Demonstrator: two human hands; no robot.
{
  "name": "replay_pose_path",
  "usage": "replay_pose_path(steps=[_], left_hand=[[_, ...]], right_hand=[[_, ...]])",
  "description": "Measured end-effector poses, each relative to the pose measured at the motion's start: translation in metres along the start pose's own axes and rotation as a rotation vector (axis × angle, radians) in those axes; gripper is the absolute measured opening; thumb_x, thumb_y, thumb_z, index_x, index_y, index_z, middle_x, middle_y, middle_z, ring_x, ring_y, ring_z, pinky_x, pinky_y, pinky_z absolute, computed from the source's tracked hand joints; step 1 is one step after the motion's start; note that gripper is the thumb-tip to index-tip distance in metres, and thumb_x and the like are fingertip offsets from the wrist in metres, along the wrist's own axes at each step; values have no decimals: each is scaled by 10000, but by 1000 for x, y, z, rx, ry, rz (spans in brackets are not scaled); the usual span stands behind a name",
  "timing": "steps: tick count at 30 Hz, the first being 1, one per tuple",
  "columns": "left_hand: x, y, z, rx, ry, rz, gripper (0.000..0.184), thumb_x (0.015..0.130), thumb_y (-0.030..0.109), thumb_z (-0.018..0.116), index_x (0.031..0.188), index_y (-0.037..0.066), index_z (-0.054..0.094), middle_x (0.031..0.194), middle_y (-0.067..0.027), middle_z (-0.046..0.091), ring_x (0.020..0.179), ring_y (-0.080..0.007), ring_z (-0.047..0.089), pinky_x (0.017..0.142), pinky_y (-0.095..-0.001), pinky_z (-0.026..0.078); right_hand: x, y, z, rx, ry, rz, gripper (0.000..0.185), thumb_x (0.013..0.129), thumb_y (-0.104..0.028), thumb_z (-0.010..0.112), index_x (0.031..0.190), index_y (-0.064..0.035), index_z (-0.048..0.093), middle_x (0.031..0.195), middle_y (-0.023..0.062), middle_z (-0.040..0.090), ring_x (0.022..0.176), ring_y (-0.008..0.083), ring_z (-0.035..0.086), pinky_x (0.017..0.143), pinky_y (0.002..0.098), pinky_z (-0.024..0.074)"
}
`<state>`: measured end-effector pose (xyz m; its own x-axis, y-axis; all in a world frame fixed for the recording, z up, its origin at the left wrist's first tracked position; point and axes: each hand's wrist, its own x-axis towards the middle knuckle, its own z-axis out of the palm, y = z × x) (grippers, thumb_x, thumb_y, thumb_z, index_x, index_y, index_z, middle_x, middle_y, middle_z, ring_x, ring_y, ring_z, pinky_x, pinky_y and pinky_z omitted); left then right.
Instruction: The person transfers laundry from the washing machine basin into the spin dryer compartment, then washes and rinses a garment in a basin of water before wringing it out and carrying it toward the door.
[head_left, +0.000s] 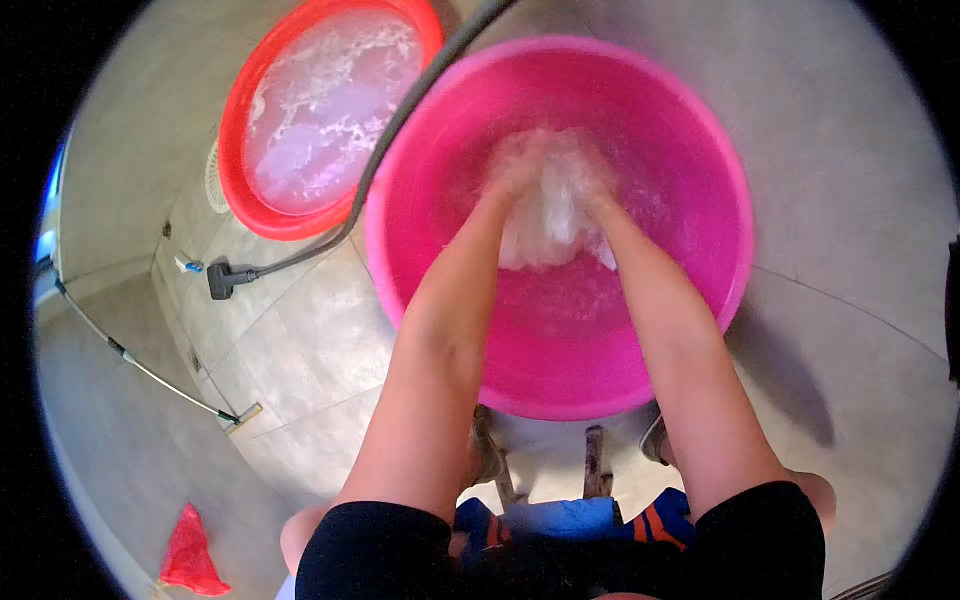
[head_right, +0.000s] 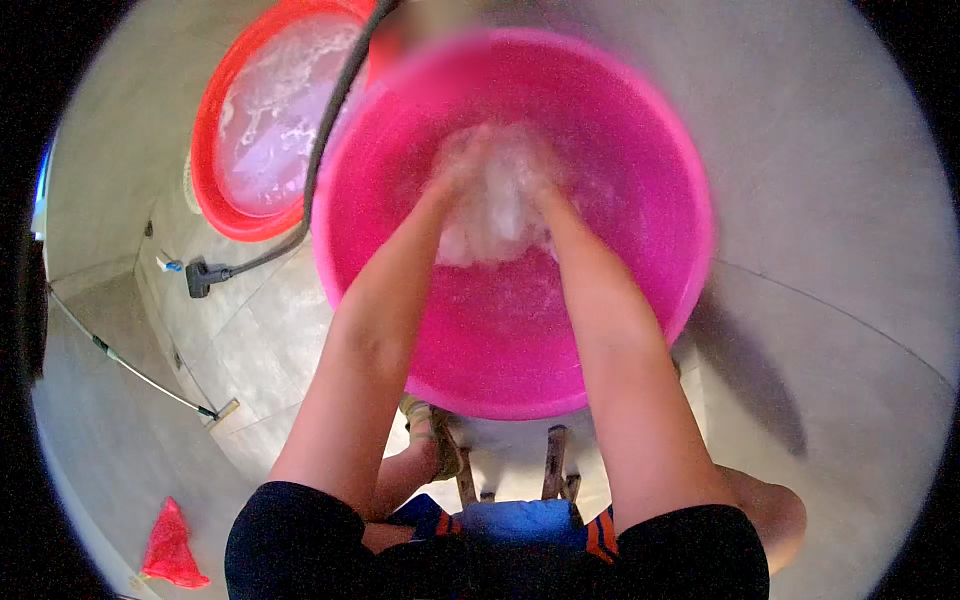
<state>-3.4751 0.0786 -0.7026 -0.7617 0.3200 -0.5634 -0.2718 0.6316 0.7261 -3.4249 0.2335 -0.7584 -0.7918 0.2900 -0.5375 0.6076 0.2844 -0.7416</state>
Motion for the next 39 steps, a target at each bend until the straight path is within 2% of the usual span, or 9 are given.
replay_pose_path(steps=[2,6,10,13,16,22,28,33,39], left_hand=[[1,12,14,-196,385,52,643,859,574,434,1212,50,556,1246,-194,529,1194,-309,469,990,-408,345],[-52,33,4,-405,144,-8,672,809,625,464,1016,15,656,1041,-236,620,1102,-330,539,968,-401,352],[-134,65,-11,203,227,-14,595,764,591,566,1045,73,650,1236,-192,505,1173,-359,439,952,-474,362],[-137,21,15,478,453,99,619,738,555,601,1180,123,577,1410,-171,309,1299,-397,268,991,-537,315],[-139,9,22,557,356,18,791,731,521,618,1402,227,318,1505,-147,14,1367,-419,54,1110,-528,106],[-94,-49,44,597,385,297,753,763,478,600,1411,232,307,1516,-122,43,1385,-378,-6,1124,-483,70],[-33,-62,41,562,344,181,666,803,473,553,1360,146,389,1409,-165,340,1320,-324,293,1079,-426,256],[6,-26,21,336,218,-221,536,841,423,569,1252,86,497,1221,-175,534,1086,-350,537,888,-453,447],[11,-70,35,-605,119,-141,412,806,363,664,1042,31,606,955,-107,626,837,-206,600,697,-344,482]], right_hand=[[-3,-1,-7,674,-64,119,484,886,-443,467,1178,-69,557,1130,103,584,1029,275,552,888,392,434],[-87,-50,-36,1031,-36,370,571,845,-509,557,1138,-19,573,1116,143,567,1021,213,530,890,381,424],[-138,-43,-49,636,46,71,444,793,-478,643,1001,-87,663,1021,91,613,1092,253,501,854,462,413],[-151,-15,-47,-446,241,-313,310,761,-411,669,976,-188,681,1184,118,544,1185,290,418,895,534,366],[-166,-29,-34,-795,283,-267,504,735,-462,630,1210,-321,538,1461,124,206,1300,364,268,942,586,316],[-136,-7,0,-783,-157,125,689,795,-460,563,1385,-180,343,1337,181,437,1171,356,473,961,518,359],[-94,18,25,-680,393,-223,661,787,-422,591,1357,-164,379,1326,172,443,1105,377,516,896,483,419],[-46,-10,-4,-839,-164,-149,562,815,-435,555,1282,-136,466,1177,187,530,1093,346,528,857,447,455],[-49,-23,-26,723,-100,382,703,783,-653,458,1110,-45,589,1093,148,600,969,266,584,834,404,468]])
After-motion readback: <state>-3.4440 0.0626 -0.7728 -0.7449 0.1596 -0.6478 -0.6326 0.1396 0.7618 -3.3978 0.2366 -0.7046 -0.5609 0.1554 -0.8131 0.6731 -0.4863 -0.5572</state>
